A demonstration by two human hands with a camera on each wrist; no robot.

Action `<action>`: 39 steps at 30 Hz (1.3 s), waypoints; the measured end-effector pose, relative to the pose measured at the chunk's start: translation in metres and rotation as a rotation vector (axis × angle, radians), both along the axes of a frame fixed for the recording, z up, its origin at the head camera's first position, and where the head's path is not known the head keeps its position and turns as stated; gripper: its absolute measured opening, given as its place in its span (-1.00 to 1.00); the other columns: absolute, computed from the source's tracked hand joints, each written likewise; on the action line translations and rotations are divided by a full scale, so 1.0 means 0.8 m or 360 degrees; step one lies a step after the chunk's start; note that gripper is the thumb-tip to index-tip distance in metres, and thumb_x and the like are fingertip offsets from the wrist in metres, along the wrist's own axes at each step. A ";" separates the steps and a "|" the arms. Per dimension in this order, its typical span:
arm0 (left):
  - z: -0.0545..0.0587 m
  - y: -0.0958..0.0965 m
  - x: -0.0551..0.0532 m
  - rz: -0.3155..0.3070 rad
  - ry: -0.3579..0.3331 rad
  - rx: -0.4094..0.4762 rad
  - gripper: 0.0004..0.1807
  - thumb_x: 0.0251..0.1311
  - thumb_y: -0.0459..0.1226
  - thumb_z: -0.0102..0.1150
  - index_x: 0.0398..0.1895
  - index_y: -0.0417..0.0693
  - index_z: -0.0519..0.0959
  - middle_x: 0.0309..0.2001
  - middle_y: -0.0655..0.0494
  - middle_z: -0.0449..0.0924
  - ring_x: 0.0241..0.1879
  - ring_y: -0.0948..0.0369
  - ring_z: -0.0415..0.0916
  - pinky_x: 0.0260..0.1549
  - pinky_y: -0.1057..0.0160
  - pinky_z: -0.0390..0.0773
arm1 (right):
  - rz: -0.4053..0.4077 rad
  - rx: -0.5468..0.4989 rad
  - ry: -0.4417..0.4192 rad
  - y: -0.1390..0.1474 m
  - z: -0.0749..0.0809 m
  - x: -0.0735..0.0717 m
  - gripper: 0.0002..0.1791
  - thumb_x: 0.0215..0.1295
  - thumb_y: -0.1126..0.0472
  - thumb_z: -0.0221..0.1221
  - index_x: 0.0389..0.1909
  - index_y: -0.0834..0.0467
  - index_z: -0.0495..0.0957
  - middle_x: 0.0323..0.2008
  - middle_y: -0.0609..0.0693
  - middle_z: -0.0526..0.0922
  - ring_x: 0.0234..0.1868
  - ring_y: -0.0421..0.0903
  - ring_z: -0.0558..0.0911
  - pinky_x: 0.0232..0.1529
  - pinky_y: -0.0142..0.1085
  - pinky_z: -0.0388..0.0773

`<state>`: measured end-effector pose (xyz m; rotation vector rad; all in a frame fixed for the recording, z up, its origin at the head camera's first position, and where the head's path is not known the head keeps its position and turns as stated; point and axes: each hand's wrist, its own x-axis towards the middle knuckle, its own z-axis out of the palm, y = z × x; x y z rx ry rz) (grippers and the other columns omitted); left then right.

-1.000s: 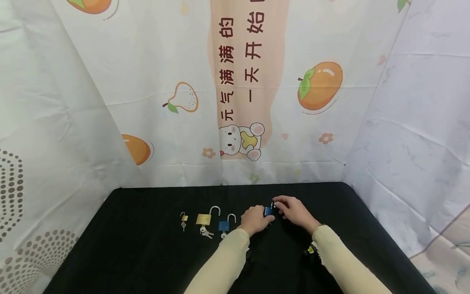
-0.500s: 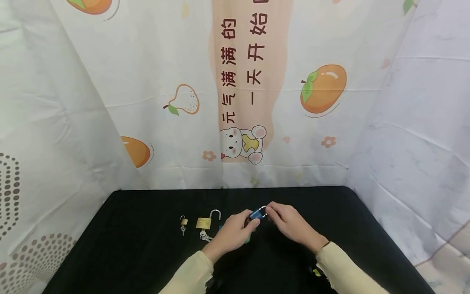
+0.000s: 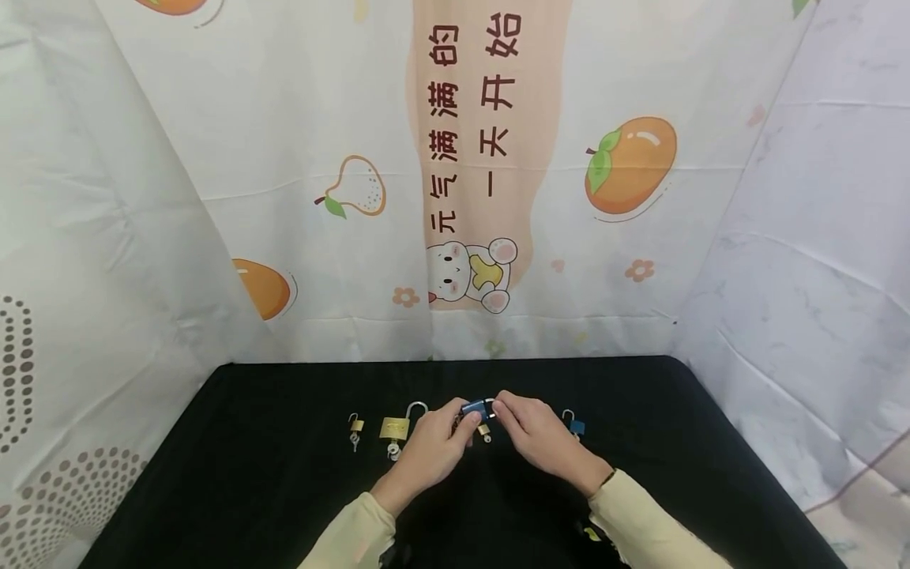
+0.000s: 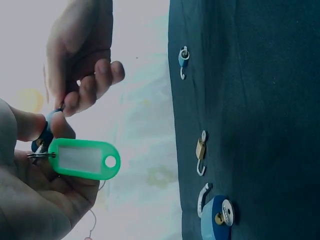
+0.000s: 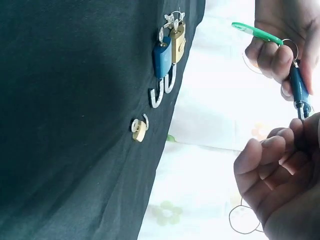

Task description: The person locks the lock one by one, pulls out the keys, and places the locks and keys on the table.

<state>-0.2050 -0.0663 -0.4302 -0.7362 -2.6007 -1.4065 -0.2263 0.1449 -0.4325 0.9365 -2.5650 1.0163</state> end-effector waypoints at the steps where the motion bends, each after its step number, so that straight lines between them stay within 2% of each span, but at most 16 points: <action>1: 0.000 0.001 0.001 0.0018 0.0005 0.0010 -0.76 0.57 -0.06 -0.04 -0.11 0.02 0.55 -0.49 0.31 0.49 -0.55 0.36 0.39 -0.52 0.33 0.44 | 0.0000 -0.0010 0.0011 -0.001 0.000 0.000 -0.72 0.66 0.08 -0.09 -0.35 -0.09 0.42 -0.59 -0.28 0.26 -0.65 -0.33 0.24 -0.59 -0.39 0.30; 6: -0.003 0.004 0.008 0.0096 0.0057 0.0022 -0.79 0.56 -0.10 0.00 -0.15 0.00 0.55 -0.51 0.31 0.47 -0.58 0.38 0.38 -0.55 0.34 0.44 | 0.0000 -0.0018 0.0021 -0.008 -0.003 0.002 -0.74 0.65 0.09 -0.09 -0.33 -0.06 0.44 -0.57 -0.27 0.28 -0.63 -0.33 0.26 -0.57 -0.39 0.31; 13: 0.000 0.011 0.009 0.0136 0.0143 0.0049 -0.79 0.53 -0.15 0.04 -0.19 -0.08 0.56 -0.53 0.30 0.46 -0.59 0.39 0.37 -0.57 0.35 0.43 | -0.0027 -0.0099 0.0014 -0.012 -0.004 0.005 -0.74 0.65 0.12 -0.08 -0.34 -0.06 0.42 -0.58 -0.27 0.26 -0.63 -0.33 0.23 -0.56 -0.38 0.30; 17: 0.000 0.014 0.009 0.0171 0.0147 0.0037 -0.81 0.52 -0.16 0.06 -0.18 -0.08 0.56 -0.54 0.30 0.46 -0.60 0.39 0.36 -0.59 0.35 0.42 | -0.0036 -0.0154 0.0012 -0.012 -0.005 0.005 -0.74 0.64 0.13 -0.06 -0.36 -0.07 0.42 -0.58 -0.27 0.25 -0.63 -0.32 0.22 -0.56 -0.37 0.27; 24: -0.007 0.016 0.009 0.0176 0.0136 0.0025 -0.79 0.52 -0.16 0.06 -0.17 -0.11 0.56 -0.55 0.30 0.44 -0.61 0.40 0.35 -0.60 0.36 0.41 | 0.0003 -0.0145 -0.0099 -0.007 -0.009 0.004 -0.72 0.66 0.07 -0.11 -0.34 -0.06 0.42 -0.59 -0.24 0.29 -0.66 -0.32 0.33 -0.58 -0.36 0.36; 28: -0.010 0.019 0.008 0.0123 0.0109 -0.0038 -0.80 0.51 -0.15 0.07 -0.22 -0.06 0.57 -0.55 0.30 0.41 -0.61 0.39 0.34 -0.59 0.36 0.41 | 0.0064 -0.0045 -0.0140 0.005 -0.008 0.001 -0.68 0.67 0.05 -0.14 -0.36 -0.02 0.39 -0.59 -0.23 0.28 -0.66 -0.31 0.30 -0.58 -0.36 0.34; 32: -0.009 0.022 0.003 0.0004 0.0055 -0.0171 -0.74 0.49 -0.10 0.11 -0.37 0.01 0.56 -0.58 0.30 0.40 -0.63 0.38 0.32 -0.58 0.36 0.38 | 0.0105 0.0043 -0.0128 0.020 -0.009 -0.001 -0.71 0.66 0.08 -0.10 -0.32 0.01 0.47 -0.59 -0.25 0.28 -0.66 -0.31 0.25 -0.58 -0.37 0.32; 35: -0.004 0.021 -0.002 -0.0087 -0.0037 -0.0216 -0.69 0.49 -0.07 0.11 -0.45 0.04 0.54 -0.61 0.30 0.41 -0.66 0.37 0.31 -0.61 0.37 0.33 | 0.0123 0.0017 -0.0143 0.026 -0.009 -0.004 -0.72 0.64 0.10 -0.06 -0.28 0.06 0.53 -0.60 -0.24 0.33 -0.66 -0.31 0.30 -0.58 -0.36 0.36; 39: 0.001 0.015 -0.002 -0.0167 -0.0219 -0.0257 -0.68 0.49 -0.09 0.09 -0.48 0.04 0.52 -0.68 0.30 0.33 -0.73 0.36 0.21 -0.69 0.38 0.23 | 0.0148 -0.0025 -0.0203 0.024 -0.011 -0.009 -0.72 0.64 0.06 -0.06 -0.30 0.02 0.52 -0.58 -0.24 0.38 -0.62 -0.29 0.37 -0.53 -0.35 0.41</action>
